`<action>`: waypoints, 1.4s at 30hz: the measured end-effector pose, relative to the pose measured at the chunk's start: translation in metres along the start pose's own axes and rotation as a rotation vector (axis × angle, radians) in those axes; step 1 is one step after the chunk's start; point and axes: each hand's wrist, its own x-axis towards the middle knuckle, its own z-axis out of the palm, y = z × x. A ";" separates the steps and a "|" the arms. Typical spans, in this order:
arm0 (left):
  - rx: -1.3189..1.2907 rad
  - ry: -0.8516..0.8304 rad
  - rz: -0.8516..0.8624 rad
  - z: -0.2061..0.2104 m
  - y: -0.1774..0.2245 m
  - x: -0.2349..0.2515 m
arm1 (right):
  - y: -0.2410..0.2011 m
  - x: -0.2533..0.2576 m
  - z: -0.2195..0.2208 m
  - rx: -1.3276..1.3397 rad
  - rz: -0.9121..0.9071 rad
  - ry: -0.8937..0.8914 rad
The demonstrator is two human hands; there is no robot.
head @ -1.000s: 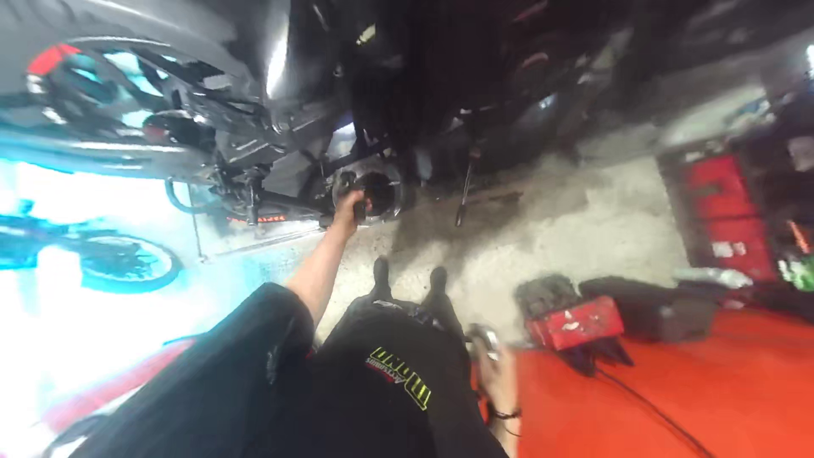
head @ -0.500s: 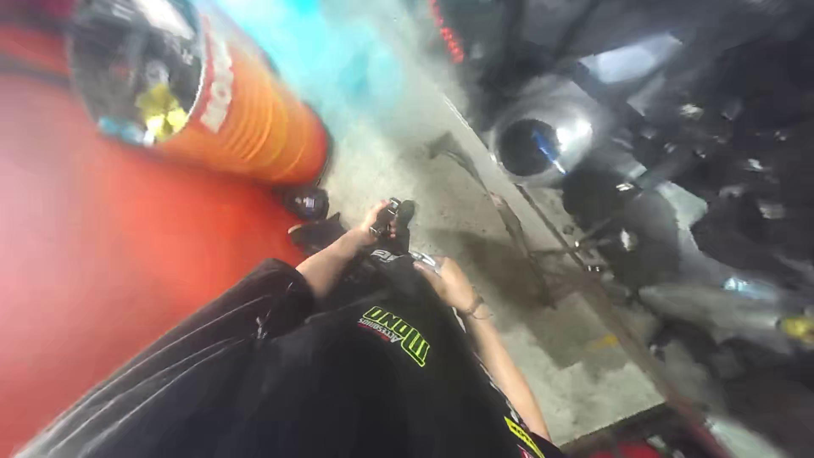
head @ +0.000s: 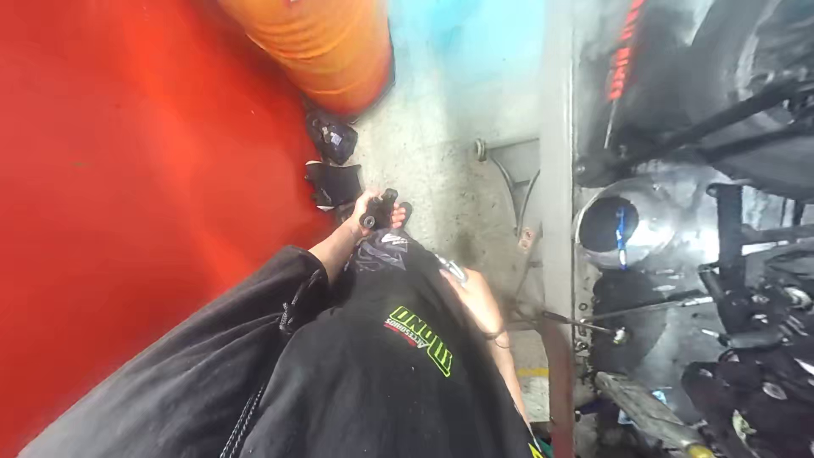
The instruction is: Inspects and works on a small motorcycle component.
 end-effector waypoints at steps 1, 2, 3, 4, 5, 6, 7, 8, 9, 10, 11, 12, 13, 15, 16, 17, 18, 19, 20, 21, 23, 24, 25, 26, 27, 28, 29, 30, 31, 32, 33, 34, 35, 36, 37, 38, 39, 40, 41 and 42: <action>-0.007 -0.042 -0.013 -0.005 0.008 0.004 | -0.006 0.011 0.001 -0.044 0.003 -0.022; -0.002 -0.068 -0.034 -0.009 0.013 0.006 | -0.012 0.021 0.003 -0.064 0.005 -0.039; 0.013 -0.073 -0.065 -0.010 0.016 0.005 | -0.017 0.028 0.006 -0.062 0.018 -0.042; 0.029 -0.089 -0.093 -0.010 0.020 0.007 | -0.022 0.038 0.007 -0.061 0.032 -0.018; 0.046 -0.105 -0.107 -0.008 0.024 0.008 | -0.027 0.047 0.008 -0.067 0.045 0.011; 0.076 -0.121 -0.104 -0.004 0.024 0.005 | -0.032 0.052 0.009 -0.062 0.044 0.016; 0.092 -0.146 -0.093 0.000 0.027 0.006 | -0.038 0.059 0.008 -0.027 0.026 0.004; 0.089 -0.177 -0.086 0.005 0.033 0.010 | -0.045 0.068 0.007 0.027 0.006 -0.008; 0.080 -0.200 -0.086 0.010 0.037 0.012 | -0.050 0.076 0.008 0.047 0.000 -0.010; 0.072 -0.218 -0.082 0.015 0.035 0.012 | -0.055 0.080 0.010 0.017 0.011 -0.018; 0.080 -0.230 -0.068 0.019 0.032 0.012 | -0.055 0.084 0.012 -0.012 0.012 -0.047; 0.114 -0.265 -0.047 0.022 0.032 0.014 | -0.052 0.089 0.013 -0.021 0.011 -0.085; 0.177 -0.304 -0.025 0.026 0.035 0.017 | -0.048 0.095 0.015 -0.030 0.023 -0.109; 0.361 -0.333 0.042 0.036 0.037 0.017 | -0.042 0.102 0.016 -0.063 0.049 -0.118; 0.445 -0.344 0.078 0.039 0.037 0.017 | -0.038 0.103 0.015 -0.024 0.051 -0.127; 0.522 -0.388 0.073 0.042 0.036 0.015 | -0.033 0.102 0.016 0.036 0.055 -0.123; 0.564 -0.445 0.048 0.047 0.036 0.015 | -0.031 0.100 0.016 0.064 0.062 -0.102; 0.574 -0.476 0.029 0.052 0.034 0.017 | -0.031 0.097 0.015 0.067 0.072 -0.088; 0.561 -0.482 0.030 0.057 0.031 0.021 | -0.030 0.095 0.014 0.089 0.071 -0.097; 0.531 -0.469 0.027 0.061 0.029 0.025 | -0.030 0.094 0.014 0.129 0.070 -0.108; 0.541 -0.391 -0.022 0.073 0.028 0.032 | -0.032 0.091 0.015 0.125 0.085 -0.111; 0.607 -0.360 -0.041 0.082 0.029 0.033 | -0.033 0.091 0.014 0.120 0.079 -0.119; 0.639 -0.348 -0.057 0.086 0.028 0.035 | -0.032 0.089 0.013 0.148 0.079 -0.139; 0.661 -0.357 -0.064 0.088 0.027 0.038 | -0.030 0.087 0.014 0.180 0.084 -0.131; 0.666 -0.384 -0.066 0.089 0.027 0.042 | -0.029 0.086 0.014 0.185 0.105 -0.101; 0.676 -0.406 -0.056 0.090 0.026 0.045 | -0.026 0.085 0.012 0.184 0.123 -0.072; 0.697 -0.414 -0.051 0.089 0.027 0.048 | -0.021 0.083 0.012 0.217 0.135 -0.060; 0.721 -0.414 -0.038 0.088 0.029 0.052 | -0.019 0.080 0.010 0.270 0.160 -0.054; 0.742 -0.400 -0.015 0.088 0.032 0.054 | -0.016 0.078 0.009 0.292 0.195 -0.035; 0.761 -0.365 0.021 0.089 0.034 0.054 | -0.013 0.077 0.007 0.276 0.234 -0.012; 0.792 -0.332 0.070 0.091 0.036 0.055 | -0.012 0.077 0.004 0.287 0.256 -0.010; 0.815 -0.306 0.104 0.092 0.037 0.056 | -0.013 0.076 0.002 0.344 0.270 -0.020; 0.824 -0.289 0.123 0.093 0.036 0.056 | -0.015 0.075 -0.001 0.385 0.278 -0.009; 0.824 -0.274 0.130 0.094 0.034 0.058 | -0.018 0.077 -0.004 0.360 0.296 0.036; 0.826 -0.251 0.129 0.092 0.032 0.063 | -0.020 0.081 -0.008 0.315 0.308 0.068; 0.845 -0.199 0.122 0.091 0.028 0.065 | -0.021 0.083 -0.010 0.303 0.311 0.076; 0.875 -0.141 0.110 0.090 0.025 0.066 | -0.023 0.084 -0.009 0.294 0.303 0.082; 0.910 -0.086 0.099 0.092 0.024 0.067 | -0.025 0.087 -0.010 0.240 0.295 0.105; 0.932 -0.022 0.090 0.094 0.024 0.069 | -0.025 0.091 -0.011 0.177 0.278 0.121; 0.940 0.034 0.075 0.096 0.023 0.068 | -0.023 0.095 -0.009 0.157 0.266 0.107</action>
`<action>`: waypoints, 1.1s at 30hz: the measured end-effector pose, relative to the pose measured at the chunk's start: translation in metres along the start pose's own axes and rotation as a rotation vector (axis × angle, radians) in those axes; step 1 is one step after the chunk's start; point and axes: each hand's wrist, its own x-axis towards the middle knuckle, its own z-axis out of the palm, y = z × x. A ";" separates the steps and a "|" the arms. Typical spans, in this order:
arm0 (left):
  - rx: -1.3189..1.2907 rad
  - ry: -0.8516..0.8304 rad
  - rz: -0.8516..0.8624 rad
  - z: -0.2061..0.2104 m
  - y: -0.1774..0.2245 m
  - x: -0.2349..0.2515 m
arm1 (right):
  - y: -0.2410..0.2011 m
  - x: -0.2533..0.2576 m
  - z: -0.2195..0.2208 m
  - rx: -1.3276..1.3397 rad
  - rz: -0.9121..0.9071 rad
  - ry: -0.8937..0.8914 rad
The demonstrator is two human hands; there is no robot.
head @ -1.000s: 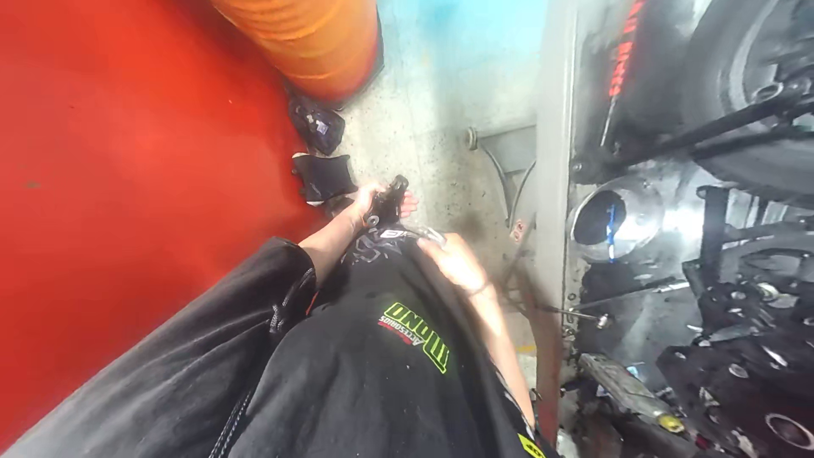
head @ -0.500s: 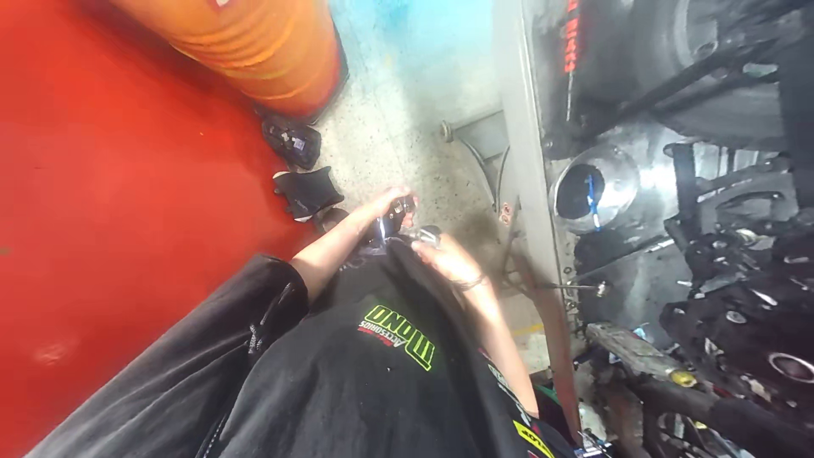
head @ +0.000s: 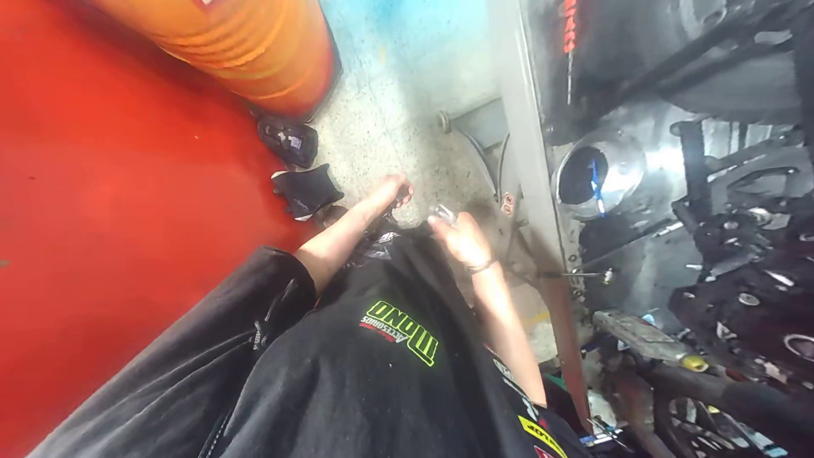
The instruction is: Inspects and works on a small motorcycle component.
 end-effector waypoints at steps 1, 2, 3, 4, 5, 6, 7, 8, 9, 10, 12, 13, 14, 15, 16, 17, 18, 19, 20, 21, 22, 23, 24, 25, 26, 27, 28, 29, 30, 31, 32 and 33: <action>-0.006 0.029 -0.029 0.002 0.001 0.000 | 0.003 0.005 0.002 0.011 0.008 -0.027; -0.014 0.054 -0.047 0.003 0.003 0.000 | 0.003 0.011 0.003 -0.003 0.009 -0.025; -0.017 0.078 -0.058 0.005 0.004 -0.002 | 0.003 0.016 0.004 -0.044 0.004 -0.012; -0.014 0.093 -0.061 0.006 0.004 -0.002 | 0.003 0.021 0.003 -0.052 0.005 -0.019; -0.008 0.107 -0.052 0.007 0.003 -0.001 | 0.004 0.025 0.004 -0.027 0.020 -0.034; 0.002 0.113 -0.047 0.008 0.002 -0.001 | 0.002 0.027 0.005 -0.020 0.027 -0.032; 0.012 0.114 -0.049 0.009 0.001 -0.003 | -0.001 0.029 0.004 -0.052 0.024 -0.020; 0.021 0.110 -0.056 0.010 0.002 -0.004 | -0.002 0.032 0.003 -0.063 0.016 -0.029; 0.026 0.100 -0.059 0.011 0.003 -0.005 | -0.001 0.034 0.003 -0.034 0.015 -0.055; 0.022 0.090 -0.060 0.011 0.003 -0.005 | -0.001 0.036 0.004 0.006 0.011 -0.063; -0.014 0.069 -0.056 0.010 -0.001 -0.002 | -0.003 0.039 0.003 -0.034 0.005 -0.051; -0.034 0.059 -0.058 0.009 -0.002 -0.001 | -0.001 0.042 0.004 -0.028 0.008 -0.064; -0.060 0.054 -0.057 0.009 -0.004 -0.002 | 0.001 0.045 0.006 -0.019 0.008 -0.071; -0.082 0.056 -0.055 0.010 -0.004 -0.002 | 0.000 0.047 0.007 -0.048 -0.002 -0.058; -0.088 0.058 -0.053 0.012 -0.003 -0.002 | -0.002 0.050 0.007 -0.081 -0.021 -0.041; -0.082 0.069 -0.053 0.014 -0.001 -0.003 | -0.003 0.052 0.007 -0.084 -0.034 -0.051; -0.079 0.089 -0.065 0.017 0.001 -0.006 | -0.004 0.053 0.008 -0.074 -0.026 -0.072; -0.083 0.100 -0.078 0.019 0.003 -0.007 | -0.008 0.052 0.009 -0.103 -0.025 -0.064; -0.096 0.110 -0.089 0.020 0.002 -0.007 | -0.014 0.051 0.009 -0.163 -0.026 -0.053; -0.109 0.128 -0.099 0.021 0.003 -0.005 | -0.017 0.053 0.009 -0.190 -0.047 -0.063; -0.129 0.148 -0.106 0.021 0.002 -0.004 | -0.015 0.055 0.012 -0.189 -0.061 -0.085; -0.143 0.169 -0.105 0.021 0.001 -0.003 | -0.015 0.056 0.015 -0.206 -0.054 -0.093; -0.146 0.192 -0.101 0.022 0.001 -0.005 | -0.018 0.056 0.017 -0.248 -0.046 -0.088; -0.151 0.204 -0.093 0.021 0.003 -0.004 | -0.019 0.058 0.018 -0.272 -0.047 -0.101; -0.157 0.197 -0.089 0.019 0.002 -0.003 | -0.015 0.058 0.019 -0.249 -0.057 -0.130; -0.165 0.186 -0.092 0.016 0.003 -0.004 | -0.010 0.059 0.022 -0.219 -0.056 -0.149; -0.183 0.181 -0.080 0.013 0.004 -0.003 | -0.009 0.057 0.022 -0.216 -0.063 -0.144; -0.221 0.175 -0.059 0.010 0.004 -0.002 | -0.010 0.055 0.020 -0.229 -0.059 -0.154; -0.275 0.173 -0.051 0.007 0.003 0.000 | -0.007 0.052 0.019 -0.212 -0.052 -0.184; -0.323 0.176 -0.040 0.003 0.002 0.001 | -0.003 0.049 0.018 -0.175 -0.041 -0.215; -0.359 0.200 -0.031 0.000 0.001 0.002 | -0.003 0.046 0.018 -0.163 -0.036 -0.212; -0.379 0.227 -0.018 0.000 0.002 0.003 | -0.006 0.042 0.016 -0.183 -0.040 -0.195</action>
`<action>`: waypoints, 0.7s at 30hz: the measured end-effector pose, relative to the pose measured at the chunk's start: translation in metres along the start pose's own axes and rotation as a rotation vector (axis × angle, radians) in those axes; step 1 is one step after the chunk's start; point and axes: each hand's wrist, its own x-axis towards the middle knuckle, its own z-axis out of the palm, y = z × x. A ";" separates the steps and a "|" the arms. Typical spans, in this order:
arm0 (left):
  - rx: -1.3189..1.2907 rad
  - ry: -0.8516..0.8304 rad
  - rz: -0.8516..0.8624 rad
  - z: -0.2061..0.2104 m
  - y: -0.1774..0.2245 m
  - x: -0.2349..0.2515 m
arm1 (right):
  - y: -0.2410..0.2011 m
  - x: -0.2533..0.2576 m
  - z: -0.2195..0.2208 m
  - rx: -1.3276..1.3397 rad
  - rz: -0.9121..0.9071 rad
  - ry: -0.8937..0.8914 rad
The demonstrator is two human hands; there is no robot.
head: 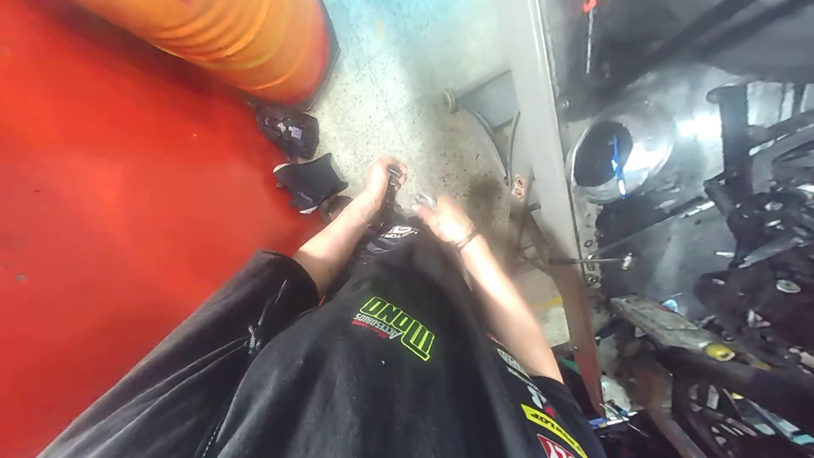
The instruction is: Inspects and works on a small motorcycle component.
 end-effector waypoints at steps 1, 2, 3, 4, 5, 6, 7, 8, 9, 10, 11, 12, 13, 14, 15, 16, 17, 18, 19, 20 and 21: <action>-0.005 0.040 0.010 0.002 0.001 0.000 | 0.000 -0.002 -0.001 -0.009 -0.004 -0.004; 0.009 0.093 0.015 0.005 0.001 -0.001 | 0.003 -0.003 0.000 0.015 -0.010 -0.026; 0.032 0.144 0.029 0.008 0.000 -0.001 | 0.003 -0.004 0.002 0.030 -0.012 -0.037; 0.059 0.172 0.041 0.010 -0.002 -0.002 | 0.002 -0.005 0.003 0.007 -0.014 -0.026; 0.098 0.177 0.052 0.012 -0.004 -0.004 | 0.002 -0.004 0.004 -0.013 -0.020 -0.021; 0.132 0.166 0.060 0.012 -0.007 -0.006 | 0.003 -0.004 0.007 -0.010 -0.019 -0.042; 0.156 0.154 0.066 0.013 -0.009 -0.008 | 0.003 -0.004 0.008 -0.006 -0.016 -0.049; 0.177 0.150 0.069 0.013 -0.011 -0.010 | 0.001 -0.006 0.009 -0.024 -0.006 -0.039; 0.189 0.148 0.070 0.013 -0.011 -0.011 | 0.000 -0.007 0.010 -0.042 -0.008 -0.027; 0.187 0.141 0.064 0.012 -0.012 -0.012 | 0.003 -0.008 0.013 -0.028 -0.030 -0.024; 0.174 0.133 0.058 0.012 -0.013 -0.011 | 0.006 -0.009 0.015 -0.005 -0.037 -0.026; 0.160 0.124 0.056 0.012 -0.012 -0.011 | 0.007 -0.009 0.017 -0.009 -0.039 -0.008; 0.149 0.119 0.061 0.012 -0.011 -0.010 | 0.006 -0.009 0.017 -0.030 -0.039 0.007; 0.142 0.115 0.061 0.011 -0.012 -0.010 | 0.007 -0.010 0.017 -0.018 -0.042 -0.005; 0.148 0.105 0.066 0.010 -0.013 -0.009 | 0.009 -0.011 0.019 0.019 -0.049 -0.023; 0.184 0.076 0.077 0.009 -0.012 -0.008 | 0.011 -0.010 0.020 0.028 -0.063 -0.014; 0.257 0.024 0.084 0.005 -0.012 -0.007 | 0.012 -0.010 0.023 0.003 -0.072 0.018; 0.354 -0.058 0.087 0.000 -0.008 -0.007 | 0.013 -0.011 0.023 -0.009 -0.066 0.035; 0.443 -0.144 0.084 -0.004 -0.004 -0.008 | 0.016 -0.012 0.022 0.022 -0.074 0.041; 0.510 -0.221 0.076 -0.008 0.002 -0.008 | 0.018 -0.012 0.021 0.046 -0.070 0.046; 0.545 -0.281 0.052 -0.013 0.007 -0.009 | 0.019 -0.011 0.020 0.035 -0.051 0.065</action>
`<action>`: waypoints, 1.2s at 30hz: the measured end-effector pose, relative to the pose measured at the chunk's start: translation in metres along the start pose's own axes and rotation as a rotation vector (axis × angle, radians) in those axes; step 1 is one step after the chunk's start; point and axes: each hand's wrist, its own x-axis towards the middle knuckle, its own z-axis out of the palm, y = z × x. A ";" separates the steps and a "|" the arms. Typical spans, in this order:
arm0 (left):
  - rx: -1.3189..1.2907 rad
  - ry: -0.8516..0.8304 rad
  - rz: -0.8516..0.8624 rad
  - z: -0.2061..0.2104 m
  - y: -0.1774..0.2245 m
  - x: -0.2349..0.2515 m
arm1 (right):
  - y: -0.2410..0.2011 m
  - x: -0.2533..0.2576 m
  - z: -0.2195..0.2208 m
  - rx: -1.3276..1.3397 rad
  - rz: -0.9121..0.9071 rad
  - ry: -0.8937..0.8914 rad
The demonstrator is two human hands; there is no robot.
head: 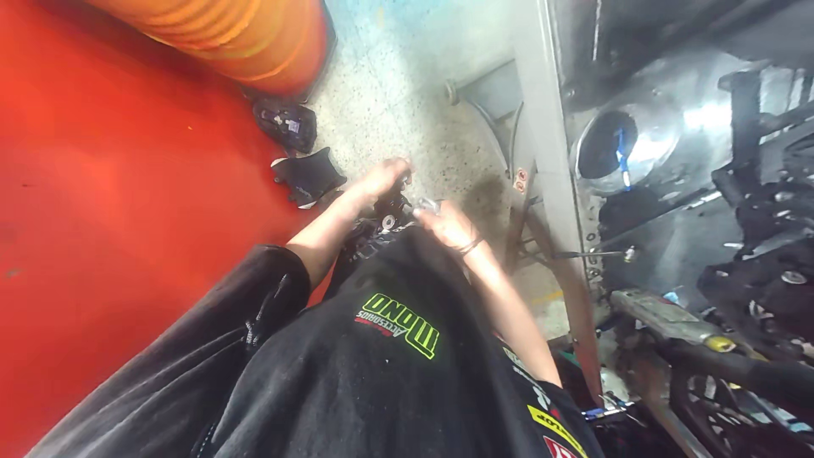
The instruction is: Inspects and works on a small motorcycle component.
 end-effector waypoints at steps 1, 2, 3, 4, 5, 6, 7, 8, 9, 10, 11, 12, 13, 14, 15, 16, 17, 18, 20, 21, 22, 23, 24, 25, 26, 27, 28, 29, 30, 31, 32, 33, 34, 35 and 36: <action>0.014 -0.047 -0.016 -0.006 0.003 -0.002 | -0.002 0.001 -0.002 -0.018 0.022 0.011; 0.018 -0.083 -0.034 -0.012 0.005 -0.004 | -0.003 0.002 -0.003 0.004 0.048 -0.015; 0.008 -0.118 -0.047 -0.016 0.008 -0.005 | -0.004 0.003 -0.003 0.057 0.078 -0.044; -0.013 -0.151 -0.054 -0.020 0.010 -0.004 | -0.007 0.006 -0.003 0.080 0.083 -0.045; -0.037 -0.178 -0.064 -0.022 0.013 -0.004 | -0.014 0.010 -0.005 0.051 0.082 -0.016; -0.049 -0.195 -0.079 -0.023 0.019 -0.004 | -0.021 0.015 -0.008 0.013 0.085 0.006; -0.053 -0.195 -0.100 -0.023 0.021 -0.006 | -0.026 0.019 -0.008 -0.009 0.077 0.018; -0.054 -0.186 -0.117 -0.022 0.020 -0.007 | -0.033 0.021 -0.008 -0.060 0.081 0.014; -0.054 -0.173 -0.129 -0.024 0.021 -0.007 | -0.043 0.025 -0.012 -0.144 0.083 -0.002; -0.060 -0.156 -0.139 -0.025 0.020 -0.008 | -0.050 0.028 -0.013 -0.208 0.076 -0.030; -0.067 -0.144 -0.147 -0.027 0.019 -0.010 | -0.052 0.031 -0.012 -0.222 0.061 -0.062; -0.072 -0.138 -0.149 -0.030 0.020 -0.011 | -0.054 0.033 -0.012 -0.217 0.052 -0.082; -0.073 -0.139 -0.149 -0.031 0.021 -0.014 | -0.055 0.032 -0.010 -0.212 0.050 -0.075; -0.059 -0.147 -0.149 -0.033 0.022 -0.016 | -0.055 0.033 -0.009 -0.215 0.037 -0.060; -0.039 -0.157 -0.147 -0.035 0.025 -0.017 | -0.054 0.035 -0.009 -0.188 0.015 -0.064; -0.024 -0.172 -0.142 -0.036 0.026 -0.019 | -0.054 0.035 -0.008 -0.150 0.004 -0.073; -0.008 -0.189 -0.133 -0.038 0.028 -0.021 | -0.057 0.035 -0.008 -0.154 0.009 -0.069; 0.016 -0.193 -0.125 -0.040 0.029 -0.022 | -0.062 0.035 -0.009 -0.195 0.022 -0.059; 0.059 -0.179 -0.112 -0.042 0.030 -0.023 | -0.060 0.037 -0.008 -0.186 0.018 -0.088; 0.069 -0.179 -0.102 -0.045 0.031 -0.023 | -0.059 0.038 -0.006 -0.174 0.010 -0.100; 0.087 -0.172 -0.097 -0.047 0.031 -0.024 | -0.059 0.037 -0.005 -0.198 0.010 -0.106; 0.114 -0.163 -0.097 -0.049 0.032 -0.024 | -0.058 0.036 -0.004 -0.211 0.015 -0.117; 0.126 -0.158 -0.099 -0.049 0.032 -0.024 | -0.054 0.034 -0.002 -0.181 0.009 -0.132; 0.130 -0.154 -0.098 -0.051 0.032 -0.025 | -0.051 0.032 0.000 -0.159 0.005 -0.135; 0.127 -0.152 -0.094 -0.051 0.031 -0.026 | -0.050 0.030 0.002 -0.159 0.007 -0.117; 0.127 -0.146 -0.088 -0.051 0.032 -0.026 | -0.049 0.029 0.004 -0.174 0.007 -0.099; 0.129 -0.141 -0.085 -0.050 0.034 -0.026 | -0.045 0.028 0.004 -0.143 0.001 -0.108; 0.126 -0.138 -0.086 -0.049 0.034 -0.026 | -0.042 0.026 0.004 -0.102 0.011 -0.134; 0.129 -0.135 -0.081 -0.050 0.034 -0.027 | -0.041 0.024 0.003 -0.106 0.007 -0.132; 0.130 -0.130 -0.079 -0.051 0.034 -0.028 | -0.040 0.021 0.003 -0.142 0.001 -0.117; 0.131 -0.127 -0.079 -0.051 0.034 -0.028 | -0.036 0.018 0.004 -0.147 -0.002 -0.122; 0.123 -0.126 -0.075 -0.051 0.034 -0.028 | -0.030 0.016 0.004 -0.108 0.002 -0.151; 0.110 -0.130 -0.077 -0.051 0.033 -0.028 | -0.027 0.013 0.005 -0.091 0.021 -0.163; 0.104 -0.132 -0.077 -0.051 0.033 -0.028 | -0.026 0.011 0.005 -0.108 0.046 -0.152; 0.106 -0.127 -0.076 -0.052 0.033 -0.027 | -0.026 0.011 0.004 -0.125 0.059 -0.150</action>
